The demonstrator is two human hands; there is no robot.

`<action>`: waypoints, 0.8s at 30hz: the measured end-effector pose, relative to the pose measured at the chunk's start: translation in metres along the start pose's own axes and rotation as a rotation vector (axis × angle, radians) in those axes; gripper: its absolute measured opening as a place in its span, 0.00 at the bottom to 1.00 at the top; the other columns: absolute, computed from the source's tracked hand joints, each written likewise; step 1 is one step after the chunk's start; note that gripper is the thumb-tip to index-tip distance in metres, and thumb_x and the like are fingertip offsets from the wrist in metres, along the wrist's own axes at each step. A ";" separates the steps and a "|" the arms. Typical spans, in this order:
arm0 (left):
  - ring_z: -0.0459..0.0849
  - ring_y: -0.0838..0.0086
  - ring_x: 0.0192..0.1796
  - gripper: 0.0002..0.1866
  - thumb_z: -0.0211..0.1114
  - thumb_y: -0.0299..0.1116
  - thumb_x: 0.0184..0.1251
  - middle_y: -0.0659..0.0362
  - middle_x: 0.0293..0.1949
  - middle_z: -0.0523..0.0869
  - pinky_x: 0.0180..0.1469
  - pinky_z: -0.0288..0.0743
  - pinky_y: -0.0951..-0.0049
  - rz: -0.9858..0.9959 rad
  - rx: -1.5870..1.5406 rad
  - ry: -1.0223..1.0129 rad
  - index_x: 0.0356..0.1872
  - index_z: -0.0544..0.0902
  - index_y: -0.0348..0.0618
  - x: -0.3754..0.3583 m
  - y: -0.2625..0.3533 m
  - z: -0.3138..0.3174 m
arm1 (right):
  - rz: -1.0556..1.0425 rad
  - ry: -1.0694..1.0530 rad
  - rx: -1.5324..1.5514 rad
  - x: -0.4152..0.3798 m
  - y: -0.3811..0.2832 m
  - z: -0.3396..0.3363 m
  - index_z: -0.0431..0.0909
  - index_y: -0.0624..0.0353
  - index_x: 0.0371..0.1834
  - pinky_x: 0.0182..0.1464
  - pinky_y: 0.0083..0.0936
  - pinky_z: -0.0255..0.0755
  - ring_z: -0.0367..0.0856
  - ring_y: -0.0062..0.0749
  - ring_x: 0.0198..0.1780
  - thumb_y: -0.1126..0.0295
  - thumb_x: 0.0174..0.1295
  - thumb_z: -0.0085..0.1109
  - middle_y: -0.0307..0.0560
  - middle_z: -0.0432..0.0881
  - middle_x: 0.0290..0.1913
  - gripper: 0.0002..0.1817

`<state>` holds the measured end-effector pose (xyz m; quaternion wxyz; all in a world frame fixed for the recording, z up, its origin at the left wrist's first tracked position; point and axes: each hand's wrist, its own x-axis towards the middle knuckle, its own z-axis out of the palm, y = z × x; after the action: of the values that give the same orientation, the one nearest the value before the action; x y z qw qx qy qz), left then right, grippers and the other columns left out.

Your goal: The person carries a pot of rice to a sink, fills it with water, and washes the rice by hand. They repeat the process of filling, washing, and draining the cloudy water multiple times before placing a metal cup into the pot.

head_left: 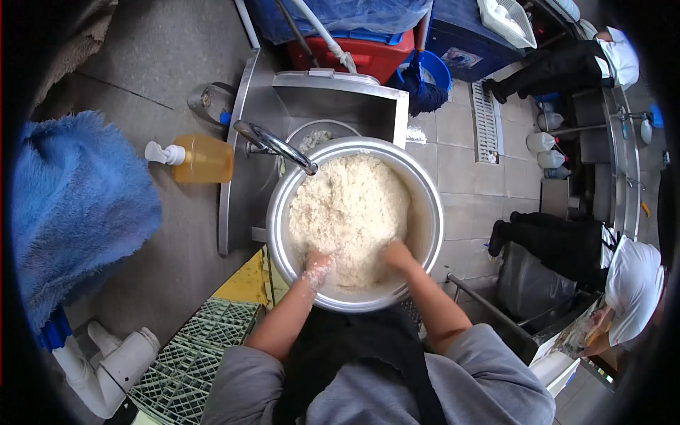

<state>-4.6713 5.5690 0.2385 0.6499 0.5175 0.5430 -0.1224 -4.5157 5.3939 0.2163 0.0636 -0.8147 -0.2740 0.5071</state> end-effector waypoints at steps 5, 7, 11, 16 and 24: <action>0.81 0.62 0.48 0.24 0.64 0.34 0.59 0.50 0.48 0.80 0.49 0.77 0.64 -0.454 -0.589 -0.477 0.54 0.71 0.34 -0.010 -0.001 0.014 | 0.386 -0.160 1.208 -0.006 -0.021 0.028 0.74 0.71 0.48 0.45 0.29 0.73 0.79 0.39 0.43 0.66 0.54 0.58 0.59 0.79 0.45 0.21; 0.79 0.63 0.51 0.21 0.60 0.36 0.62 0.51 0.49 0.80 0.52 0.76 0.60 -0.426 -0.671 -0.595 0.53 0.73 0.35 0.001 -0.017 0.019 | 0.254 -0.113 1.350 -0.005 -0.023 0.026 0.73 0.71 0.50 0.43 0.29 0.73 0.79 0.37 0.43 0.70 0.53 0.58 0.57 0.80 0.45 0.22; 0.81 0.67 0.47 0.21 0.56 0.41 0.66 0.54 0.47 0.81 0.49 0.77 0.66 -0.108 -0.791 -0.234 0.55 0.73 0.37 -0.005 0.016 0.024 | 0.037 0.276 1.157 -0.011 -0.057 -0.015 0.71 0.70 0.49 0.43 0.28 0.72 0.78 0.35 0.42 0.76 0.53 0.52 0.52 0.80 0.43 0.19; 0.75 0.71 0.52 0.25 0.50 0.47 0.69 0.56 0.52 0.75 0.54 0.71 0.70 0.174 -0.511 0.085 0.60 0.68 0.43 0.020 0.043 -0.015 | -0.101 0.657 1.164 0.008 -0.030 -0.059 0.71 0.66 0.51 0.57 0.26 0.63 0.72 0.33 0.53 0.76 0.60 0.43 0.53 0.74 0.53 0.16; 0.69 0.69 0.61 0.35 0.46 0.59 0.67 0.55 0.64 0.64 0.60 0.67 0.71 -0.292 -0.904 -0.426 0.66 0.59 0.45 0.000 0.065 0.011 | 0.190 0.157 1.397 -0.025 -0.110 -0.055 0.51 0.65 0.68 0.60 0.27 0.61 0.66 0.32 0.61 0.55 0.61 0.56 0.50 0.69 0.60 0.39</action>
<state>-4.6180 5.5881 0.2726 0.8807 0.0677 0.4639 -0.0674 -4.5181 5.4830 0.3044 0.5461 -0.6380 0.1931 0.5073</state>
